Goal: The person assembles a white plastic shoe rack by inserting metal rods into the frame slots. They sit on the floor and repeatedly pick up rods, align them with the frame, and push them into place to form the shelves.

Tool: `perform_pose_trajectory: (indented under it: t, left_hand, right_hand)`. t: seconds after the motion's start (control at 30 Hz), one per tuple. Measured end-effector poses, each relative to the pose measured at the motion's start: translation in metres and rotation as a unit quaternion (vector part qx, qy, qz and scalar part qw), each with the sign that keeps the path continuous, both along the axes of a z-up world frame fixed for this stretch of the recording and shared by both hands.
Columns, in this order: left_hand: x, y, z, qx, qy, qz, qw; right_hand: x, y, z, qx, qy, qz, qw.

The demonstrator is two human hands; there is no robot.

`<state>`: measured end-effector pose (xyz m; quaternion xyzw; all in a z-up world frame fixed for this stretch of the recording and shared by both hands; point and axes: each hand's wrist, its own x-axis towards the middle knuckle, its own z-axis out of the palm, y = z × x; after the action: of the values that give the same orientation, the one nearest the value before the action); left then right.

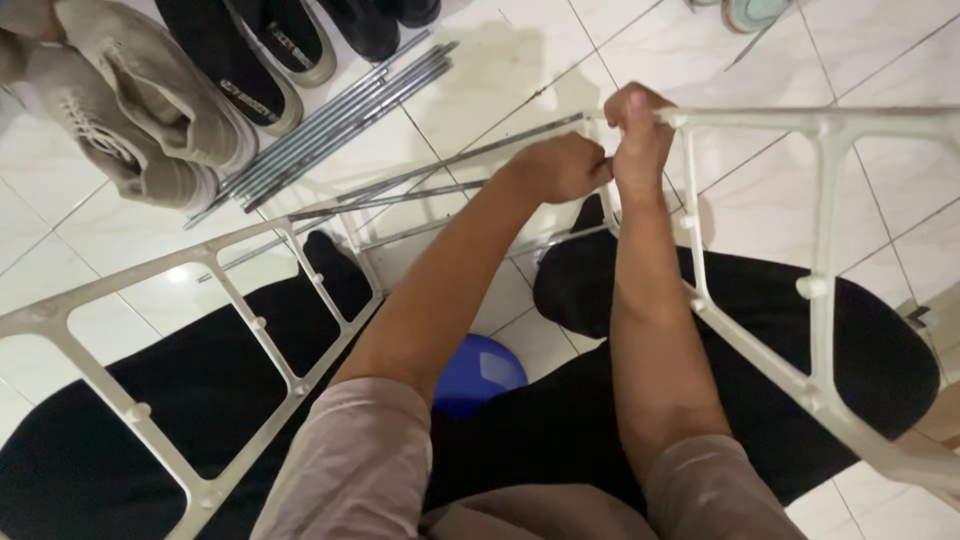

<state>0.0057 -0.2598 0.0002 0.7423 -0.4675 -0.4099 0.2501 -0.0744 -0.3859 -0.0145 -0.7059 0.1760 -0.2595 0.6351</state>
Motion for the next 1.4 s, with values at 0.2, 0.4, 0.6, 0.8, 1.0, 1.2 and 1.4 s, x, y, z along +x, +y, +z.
perform_pose_trajectory:
  t: [0.2, 0.4, 0.6, 0.8, 1.0, 1.2, 1.4]
  left_hand:
    - [0.006, 0.013, -0.012, -0.125, -0.127, 0.085, 0.98]
    - [0.025, 0.057, -0.019, 0.055, -0.19, 0.17, 0.965]
    - [0.027, 0.103, -0.022, 0.056, -0.276, 0.231, 0.931]
    - [0.015, 0.119, -0.037, 0.014, -0.283, 0.262, 0.922]
    - [0.001, 0.151, -0.042, -0.182, -0.277, 0.309, 0.891]
    - [-0.002, 0.165, -0.037, -0.1, -0.333, 0.306, 0.886]
    - [-0.003, 0.167, -0.047, -0.135, -0.261, 0.328, 0.898]
  right_hand:
    - [0.009, 0.005, 0.002, -0.044, 0.076, -0.029, 0.996]
    - [0.018, 0.0, -0.003, -0.138, 0.151, -0.083, 0.976]
    - [0.02, 0.0, 0.001, -0.311, 0.258, -0.117, 0.907]
    - [0.023, 0.012, 0.015, -0.302, 0.33, -0.075, 0.891]
    - [0.023, -0.017, -0.023, -0.364, 0.322, -0.042, 0.873]
    - [0.025, -0.008, -0.035, -0.473, 0.227, -0.161, 0.836]
    - [0.026, 0.069, 0.008, -0.379, 0.225, 0.007, 0.898]
